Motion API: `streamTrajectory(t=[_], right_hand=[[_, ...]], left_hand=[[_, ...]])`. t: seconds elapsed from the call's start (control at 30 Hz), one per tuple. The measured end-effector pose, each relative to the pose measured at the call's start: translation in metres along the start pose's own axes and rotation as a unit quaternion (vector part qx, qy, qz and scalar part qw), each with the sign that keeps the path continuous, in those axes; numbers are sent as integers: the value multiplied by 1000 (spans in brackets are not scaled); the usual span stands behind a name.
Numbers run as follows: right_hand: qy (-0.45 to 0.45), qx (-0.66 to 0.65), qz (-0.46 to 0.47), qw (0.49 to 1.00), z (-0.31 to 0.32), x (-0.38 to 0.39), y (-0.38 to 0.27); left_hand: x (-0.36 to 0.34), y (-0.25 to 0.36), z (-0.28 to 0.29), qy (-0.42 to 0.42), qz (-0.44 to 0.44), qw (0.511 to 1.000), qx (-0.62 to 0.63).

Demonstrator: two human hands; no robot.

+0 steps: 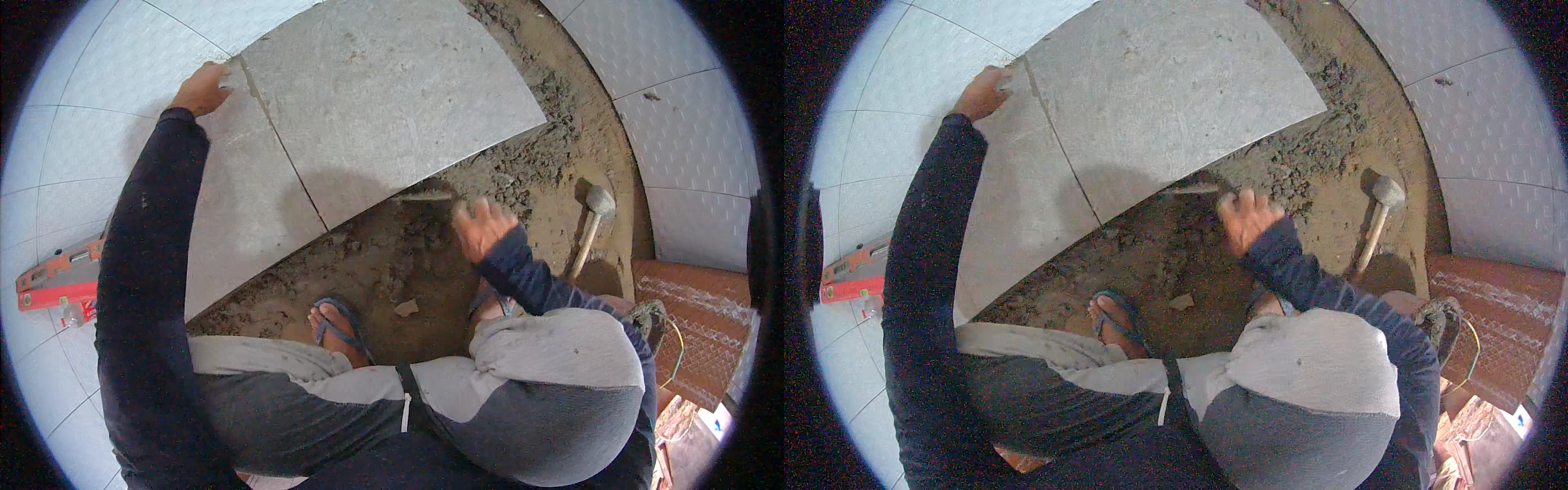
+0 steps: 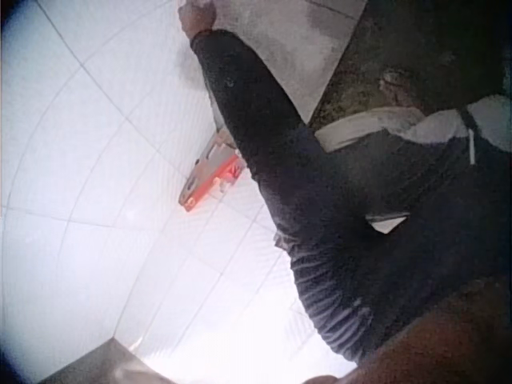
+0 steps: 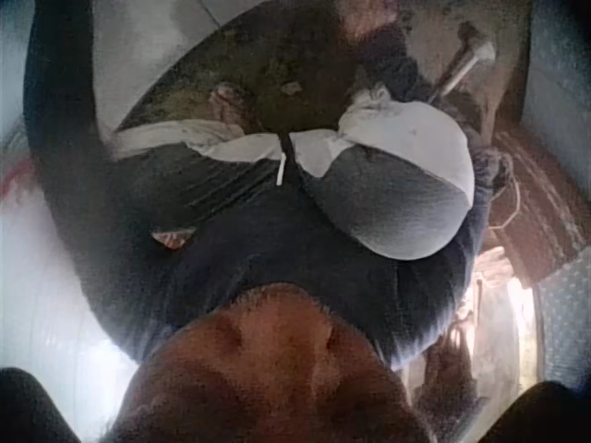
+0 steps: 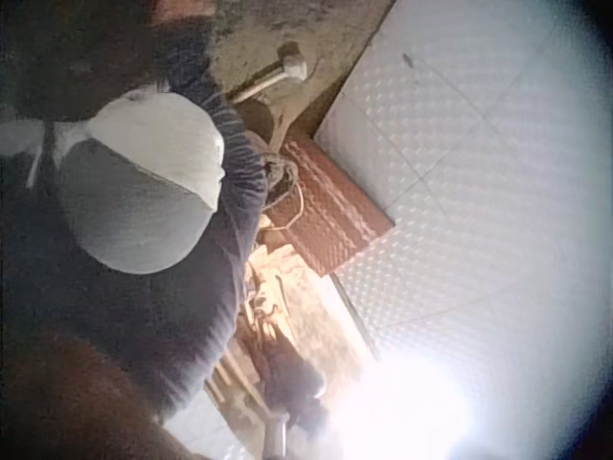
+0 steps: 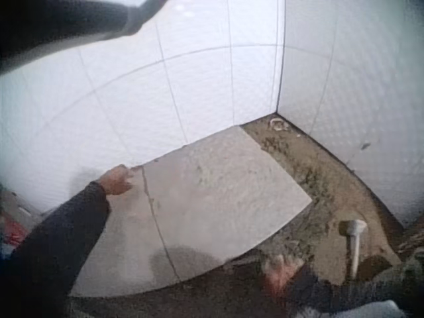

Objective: The person spreads cement on the floor using a trowel, places a large tile onto the cement, and taps it into place with a rubber mallet. They then use the trowel to fill gaps with cement and wipe the tile surface with a cloth.

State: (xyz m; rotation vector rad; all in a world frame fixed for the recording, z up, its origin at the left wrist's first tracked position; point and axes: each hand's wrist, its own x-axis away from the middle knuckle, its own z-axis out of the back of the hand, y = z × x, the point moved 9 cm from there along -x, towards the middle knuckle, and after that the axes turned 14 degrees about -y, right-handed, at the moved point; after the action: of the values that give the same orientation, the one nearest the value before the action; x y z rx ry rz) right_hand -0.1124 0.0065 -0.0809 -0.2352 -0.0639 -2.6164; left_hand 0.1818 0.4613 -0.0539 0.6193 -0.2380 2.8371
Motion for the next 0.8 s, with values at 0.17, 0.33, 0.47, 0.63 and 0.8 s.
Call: streamTrajectory(t=[0.17, 0.33, 0.47, 0.63, 0.8], right_hand=[[-90, 21, 7, 996, -9, -28, 99], [-61, 94, -152, 982, 32, 6, 195], [-128, 28, -37, 991, 5, 3, 174], [-91, 88, -84, 988, 39, -6, 234], [-112, 138, -139, 974, 62, 7, 278]], left_hand=[[9, -19, 0, 37, -21, 999, 27], [11, -26, 8, 49, 7, 997, 54], [-4, -7, 14, 45, -4, 998, 52], [-20, 16, 25, 44, -39, 997, 53], [-22, 15, 23, 31, -17, 998, 51]])
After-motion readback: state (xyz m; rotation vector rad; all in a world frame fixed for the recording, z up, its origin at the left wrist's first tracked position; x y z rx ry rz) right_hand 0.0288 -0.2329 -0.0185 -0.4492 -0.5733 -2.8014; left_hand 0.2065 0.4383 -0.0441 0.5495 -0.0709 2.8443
